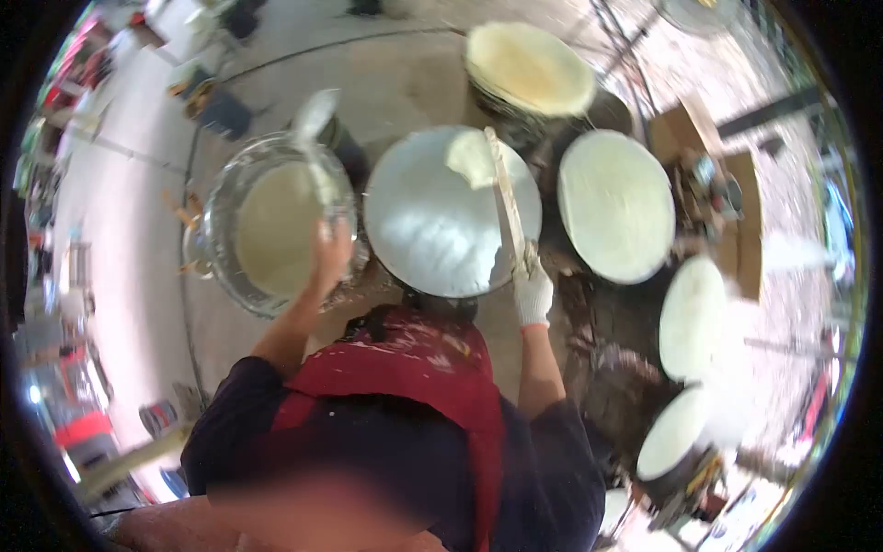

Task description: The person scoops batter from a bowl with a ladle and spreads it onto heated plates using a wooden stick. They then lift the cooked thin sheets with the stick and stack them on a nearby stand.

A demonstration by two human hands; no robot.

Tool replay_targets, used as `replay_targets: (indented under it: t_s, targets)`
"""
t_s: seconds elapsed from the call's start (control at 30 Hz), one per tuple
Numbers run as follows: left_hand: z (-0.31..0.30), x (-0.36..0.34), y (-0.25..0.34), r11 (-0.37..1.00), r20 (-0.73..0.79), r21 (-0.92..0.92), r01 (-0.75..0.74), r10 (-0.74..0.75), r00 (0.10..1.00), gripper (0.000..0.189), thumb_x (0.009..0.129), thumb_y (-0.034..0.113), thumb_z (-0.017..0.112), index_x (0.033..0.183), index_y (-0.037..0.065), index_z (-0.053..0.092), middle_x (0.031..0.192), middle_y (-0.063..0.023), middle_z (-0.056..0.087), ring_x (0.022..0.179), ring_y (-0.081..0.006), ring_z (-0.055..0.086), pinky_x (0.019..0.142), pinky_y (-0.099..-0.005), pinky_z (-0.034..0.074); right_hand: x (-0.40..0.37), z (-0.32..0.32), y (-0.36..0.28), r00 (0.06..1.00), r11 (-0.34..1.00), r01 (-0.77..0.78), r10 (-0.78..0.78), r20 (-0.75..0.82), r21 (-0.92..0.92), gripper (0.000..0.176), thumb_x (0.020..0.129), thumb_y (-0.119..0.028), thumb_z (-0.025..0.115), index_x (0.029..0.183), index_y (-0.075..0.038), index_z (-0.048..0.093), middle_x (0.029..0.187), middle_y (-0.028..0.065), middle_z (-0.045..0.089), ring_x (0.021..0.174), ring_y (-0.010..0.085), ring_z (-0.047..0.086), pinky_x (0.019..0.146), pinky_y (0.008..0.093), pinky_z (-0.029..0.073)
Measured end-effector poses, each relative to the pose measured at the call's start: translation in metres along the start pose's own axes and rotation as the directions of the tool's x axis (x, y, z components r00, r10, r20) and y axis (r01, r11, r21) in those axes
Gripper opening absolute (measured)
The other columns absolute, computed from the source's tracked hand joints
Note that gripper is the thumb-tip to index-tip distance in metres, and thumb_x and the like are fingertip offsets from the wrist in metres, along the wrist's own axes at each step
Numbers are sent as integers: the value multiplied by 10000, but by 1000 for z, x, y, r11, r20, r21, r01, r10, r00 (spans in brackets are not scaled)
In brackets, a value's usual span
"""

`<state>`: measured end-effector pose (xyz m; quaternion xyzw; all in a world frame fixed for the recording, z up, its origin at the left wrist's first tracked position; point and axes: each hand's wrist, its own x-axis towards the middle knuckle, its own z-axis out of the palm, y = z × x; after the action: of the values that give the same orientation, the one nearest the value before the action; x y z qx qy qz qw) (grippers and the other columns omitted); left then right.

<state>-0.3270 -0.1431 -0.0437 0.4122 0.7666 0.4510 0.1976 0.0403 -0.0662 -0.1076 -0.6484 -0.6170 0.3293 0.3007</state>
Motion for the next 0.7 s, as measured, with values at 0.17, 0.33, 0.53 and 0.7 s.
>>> replay_targets:
  t_s: [0.17, 0.33, 0.53, 0.7]
  targets:
    - [-39, -14, -12, 827, 214, -439, 350, -282, 935, 86, 977, 160, 517, 920, 95, 511, 595, 62, 392, 410, -14, 330, 347, -190, 252, -6, 34, -27, 849, 776, -511, 387, 360, 370, 382, 888, -247, 681, 1201, -31, 644, 786, -47, 630, 663, 47, 550, 591, 213, 446]
    - [-53, -34, -39, 831, 214, -407, 379, -317, 924, 113, 984, 150, 499, 894, 82, 503, 587, 59, 395, 406, -25, 345, 351, -204, 279, -2, 6, -30, 956, 947, -236, 186, 226, 218, 325, 928, -100, 606, 1230, 19, 595, 1003, 61, 678, 837, 60, 609, 741, 197, 502]
    - [-49, -54, -15, 842, 151, -346, 414, -385, 910, 162, 982, 161, 501, 856, 59, 512, 610, 48, 428, 484, -25, 395, 398, -223, 303, 12, 27, -49, 810, 867, -471, 353, 467, 162, 280, 927, -174, 625, 1110, 37, 639, 908, 8, 663, 835, 55, 583, 748, 203, 482]
    - [-30, -80, -24, 949, -24, -126, 288, -293, 956, 158, 991, 182, 492, 897, 57, 517, 582, 51, 415, 425, -33, 377, 367, -230, 303, 41, -13, -61, 857, 965, -185, 65, 512, 187, 408, 910, -228, 646, 1246, 0, 605, 992, 24, 661, 811, 64, 593, 721, 211, 488]
